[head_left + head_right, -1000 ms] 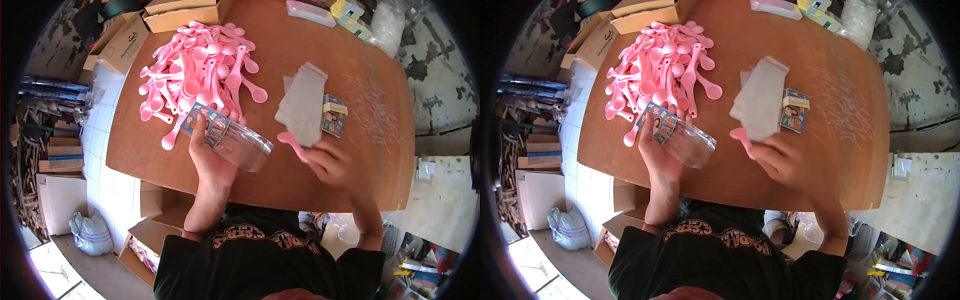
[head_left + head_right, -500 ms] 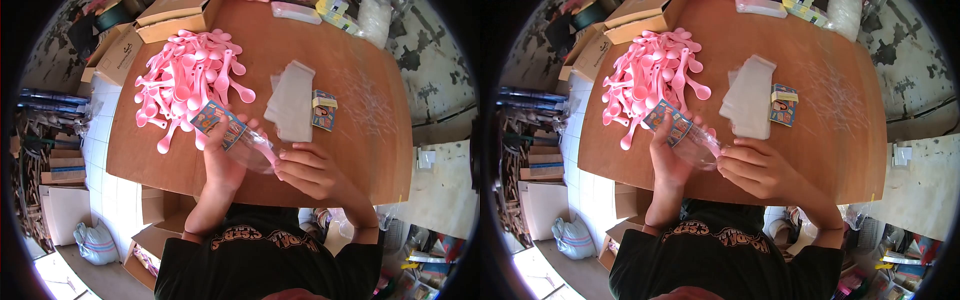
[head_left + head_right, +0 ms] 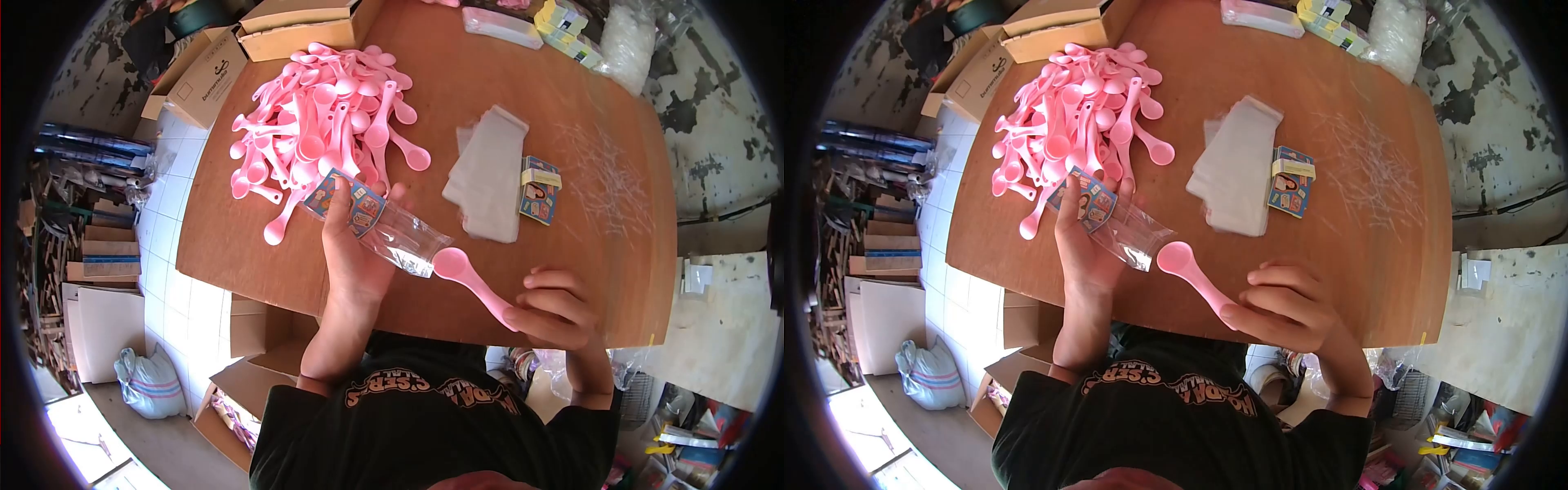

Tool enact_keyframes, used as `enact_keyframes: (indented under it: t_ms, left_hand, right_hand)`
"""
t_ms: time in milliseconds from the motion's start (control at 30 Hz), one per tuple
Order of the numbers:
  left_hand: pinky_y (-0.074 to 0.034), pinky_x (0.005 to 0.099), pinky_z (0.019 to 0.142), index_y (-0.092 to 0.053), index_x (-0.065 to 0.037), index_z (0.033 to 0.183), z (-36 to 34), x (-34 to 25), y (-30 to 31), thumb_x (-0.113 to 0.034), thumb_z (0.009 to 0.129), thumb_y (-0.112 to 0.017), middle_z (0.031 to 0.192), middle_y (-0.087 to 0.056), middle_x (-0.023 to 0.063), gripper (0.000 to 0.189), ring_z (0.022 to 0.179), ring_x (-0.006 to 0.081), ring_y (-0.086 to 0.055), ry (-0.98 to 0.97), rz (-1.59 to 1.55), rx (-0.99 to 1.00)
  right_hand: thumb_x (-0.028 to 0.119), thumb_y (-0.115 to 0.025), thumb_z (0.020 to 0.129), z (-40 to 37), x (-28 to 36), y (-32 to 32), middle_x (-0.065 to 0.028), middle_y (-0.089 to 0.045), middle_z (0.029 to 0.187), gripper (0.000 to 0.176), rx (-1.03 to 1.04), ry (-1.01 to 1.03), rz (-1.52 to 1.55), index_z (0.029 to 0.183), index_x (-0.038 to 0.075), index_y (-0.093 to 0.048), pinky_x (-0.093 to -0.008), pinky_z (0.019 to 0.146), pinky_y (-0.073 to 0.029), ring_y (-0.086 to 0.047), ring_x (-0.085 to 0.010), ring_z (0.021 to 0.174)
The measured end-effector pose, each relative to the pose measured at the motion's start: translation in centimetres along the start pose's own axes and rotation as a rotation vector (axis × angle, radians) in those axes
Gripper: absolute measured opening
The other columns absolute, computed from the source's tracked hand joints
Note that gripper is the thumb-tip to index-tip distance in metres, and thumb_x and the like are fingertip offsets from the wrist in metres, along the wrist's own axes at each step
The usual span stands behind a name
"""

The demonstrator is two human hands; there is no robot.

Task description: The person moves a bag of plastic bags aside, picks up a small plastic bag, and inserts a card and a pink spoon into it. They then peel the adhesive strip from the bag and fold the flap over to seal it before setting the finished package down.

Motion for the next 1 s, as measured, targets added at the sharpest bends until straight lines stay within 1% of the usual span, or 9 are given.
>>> enact_keyframes:
  t_ms: [300, 533, 600, 700, 833, 867, 933, 967, 1000]
  left_hand:
    - [-0.048, 0.0464, 0.091, -0.049, -0.012, 0.113, -1.9, 4.3, -1.8, -0.045, 0.092, -0.058, 0.099, -0.060, 0.0084, 0.040, 0.101, 0.0279, -0.061, 0.195, -0.026, 0.152]
    - [-0.043, 0.0438, 0.097, -0.048, -0.009, 0.121, -4.3, 7.4, -3.6, -0.051, 0.091, -0.056, 0.113, -0.058, 0.0099, 0.052, 0.113, 0.0263, -0.055, 0.371, 0.043, 0.324]
    - [-0.036, 0.0435, 0.104, -0.043, -0.007, 0.130, -3.6, 7.5, -3.0, -0.047, 0.093, -0.055, 0.125, -0.051, 0.0099, 0.056, 0.122, 0.0253, -0.046, 0.338, 0.042, 0.411]
    - [-0.021, 0.0387, 0.111, -0.030, -0.006, 0.141, -2.6, 4.0, -1.8, -0.029, 0.094, -0.052, 0.136, -0.040, 0.0082, 0.056, 0.132, 0.0233, -0.033, -0.084, 0.144, 0.287]
    - [-0.015, 0.0398, 0.114, -0.032, -0.004, 0.143, -2.5, 3.4, -2.4, -0.023, 0.091, -0.053, 0.140, -0.041, 0.0116, 0.059, 0.138, 0.0242, -0.030, -0.232, 0.342, 0.297]
    - [-0.015, 0.0398, 0.114, -0.032, -0.004, 0.143, -2.5, 3.2, -2.5, -0.023, 0.091, -0.053, 0.140, -0.041, 0.0116, 0.059, 0.138, 0.0242, -0.030, -0.233, 0.336, 0.301]
    - [-0.016, 0.0398, 0.115, -0.034, -0.001, 0.142, -4.3, 4.0, -5.7, -0.014, 0.088, -0.061, 0.141, -0.040, 0.0124, 0.062, 0.138, 0.0243, -0.030, -0.331, 0.742, 0.715]
    - [-0.020, 0.0387, 0.114, -0.036, 0.001, 0.140, -4.8, 4.4, -6.1, -0.008, 0.084, -0.068, 0.142, -0.039, 0.0127, 0.065, 0.138, 0.0240, -0.029, -0.343, 0.816, 0.835]
    - [-0.037, 0.0351, 0.101, -0.046, 0.001, 0.132, -5.9, 4.2, -7.0, -0.010, 0.083, -0.071, 0.129, -0.050, 0.0139, 0.056, 0.121, 0.0216, -0.048, -0.390, 0.831, 0.827]
  right_hand:
    - [0.014, -0.080, 0.072, -0.5, -0.1, -0.7, 0.0001, -0.065, 0.100, 0.028, -0.148, 0.006, -0.132, 0.098, 0.023, -0.072, -0.0339, 0.075, -0.056, -0.059, -0.0208, 0.090]
    - [0.007, -0.080, 0.069, 1.3, -0.4, -1.4, -0.0049, -0.067, 0.104, 0.027, 0.010, 0.022, -0.043, 0.094, 0.007, -0.070, -0.0378, 0.081, -0.056, -0.062, -0.0262, 0.098]
    - [0.005, -0.078, 0.069, 2.1, -0.8, -0.2, -0.0055, -0.068, 0.102, 0.024, 0.006, -0.039, -0.018, 0.092, 0.004, -0.069, -0.0386, 0.082, -0.056, -0.064, -0.0266, 0.097]
    - [0.003, -0.075, 0.071, 3.9, -1.5, 3.3, -0.0057, -0.067, 0.099, 0.018, -0.132, -0.142, -0.128, 0.087, 0.003, -0.068, -0.0372, 0.076, -0.055, -0.065, -0.0253, 0.086]
    - [0.003, -0.074, 0.071, 6.2, -3.3, 1.8, -0.0052, -0.066, 0.090, 0.015, 0.096, -0.222, -0.259, 0.084, 0.003, -0.067, -0.0345, 0.065, -0.052, -0.063, -0.0233, 0.077]
    - [0.004, -0.074, 0.071, 6.3, -3.4, 1.7, -0.0048, -0.065, 0.088, 0.015, 0.072, -0.222, -0.224, 0.084, 0.003, -0.067, -0.0342, 0.062, -0.050, -0.063, -0.0229, 0.075]
    - [0.004, -0.073, 0.073, 5.9, -3.3, 1.4, -0.0049, -0.066, 0.086, 0.014, 0.075, -0.332, -0.134, 0.085, 0.004, -0.068, -0.0331, 0.062, -0.051, -0.063, -0.0218, 0.075]
    - [0.004, -0.073, 0.074, 5.5, -3.7, 0.9, -0.0054, -0.066, 0.084, 0.012, 0.101, -0.419, -0.022, 0.085, 0.004, -0.068, -0.0326, 0.061, -0.050, -0.063, -0.0218, 0.073]
    - [0.004, -0.072, 0.075, 5.2, -4.1, 0.4, -0.0059, -0.066, 0.083, 0.011, 0.126, -0.508, 0.092, 0.086, 0.004, -0.068, -0.0321, 0.060, -0.050, -0.063, -0.0217, 0.072]
Point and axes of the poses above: each hand's wrist, its own z-axis towards the middle knuckle, its own y-axis out of the back of the hand, x = y × z, the point moved 9 cm from there along z, towards the middle knuckle
